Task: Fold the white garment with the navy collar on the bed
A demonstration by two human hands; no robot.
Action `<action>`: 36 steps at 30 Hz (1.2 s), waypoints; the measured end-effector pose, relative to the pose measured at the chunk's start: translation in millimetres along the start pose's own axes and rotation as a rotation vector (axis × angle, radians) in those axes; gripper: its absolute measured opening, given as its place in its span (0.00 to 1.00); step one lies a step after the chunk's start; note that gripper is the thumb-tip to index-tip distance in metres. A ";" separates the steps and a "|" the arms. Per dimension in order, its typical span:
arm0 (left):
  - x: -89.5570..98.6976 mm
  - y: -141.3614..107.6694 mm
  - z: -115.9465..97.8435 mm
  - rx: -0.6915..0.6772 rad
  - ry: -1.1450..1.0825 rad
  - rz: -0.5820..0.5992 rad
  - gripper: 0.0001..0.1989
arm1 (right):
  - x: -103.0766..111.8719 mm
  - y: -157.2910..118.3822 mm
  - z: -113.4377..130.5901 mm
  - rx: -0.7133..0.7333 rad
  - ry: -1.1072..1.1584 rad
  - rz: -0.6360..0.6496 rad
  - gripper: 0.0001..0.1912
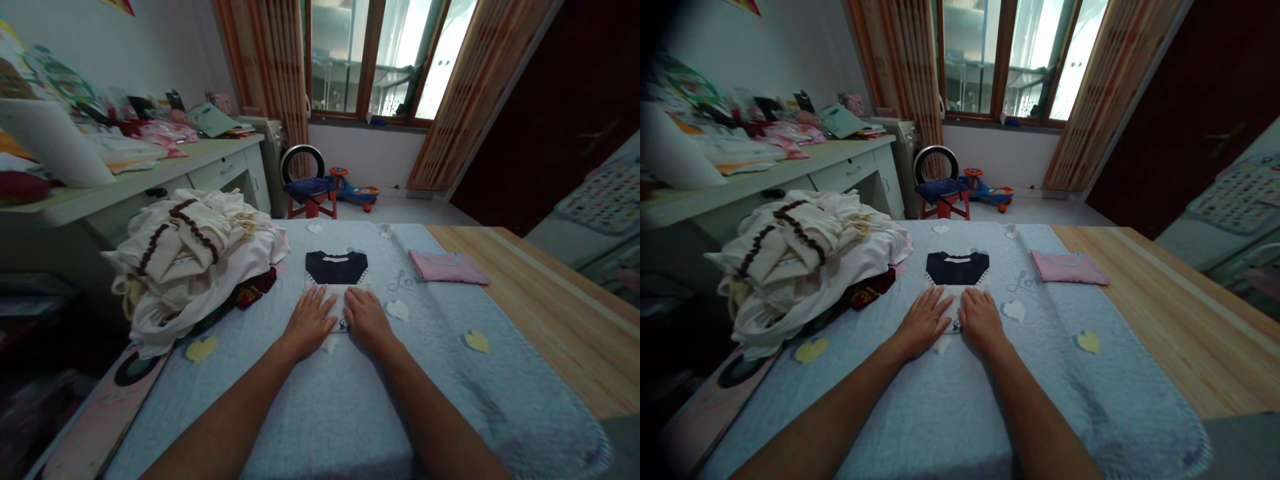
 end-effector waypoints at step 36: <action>0.2 15.3 18.1 0.016 -0.059 0.017 0.25 | -3.0 3.3 -18.7 -0.080 -0.040 0.054 0.32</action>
Point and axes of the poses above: each hand's wrist, its own y-axis towards the middle knuckle, its own x-axis out of the back of the hand, z = x × y, the point moved 6 cm from there along y, towards the middle knuckle, and after that the axes turned 14 degrees about y, right-handed, at the moved point
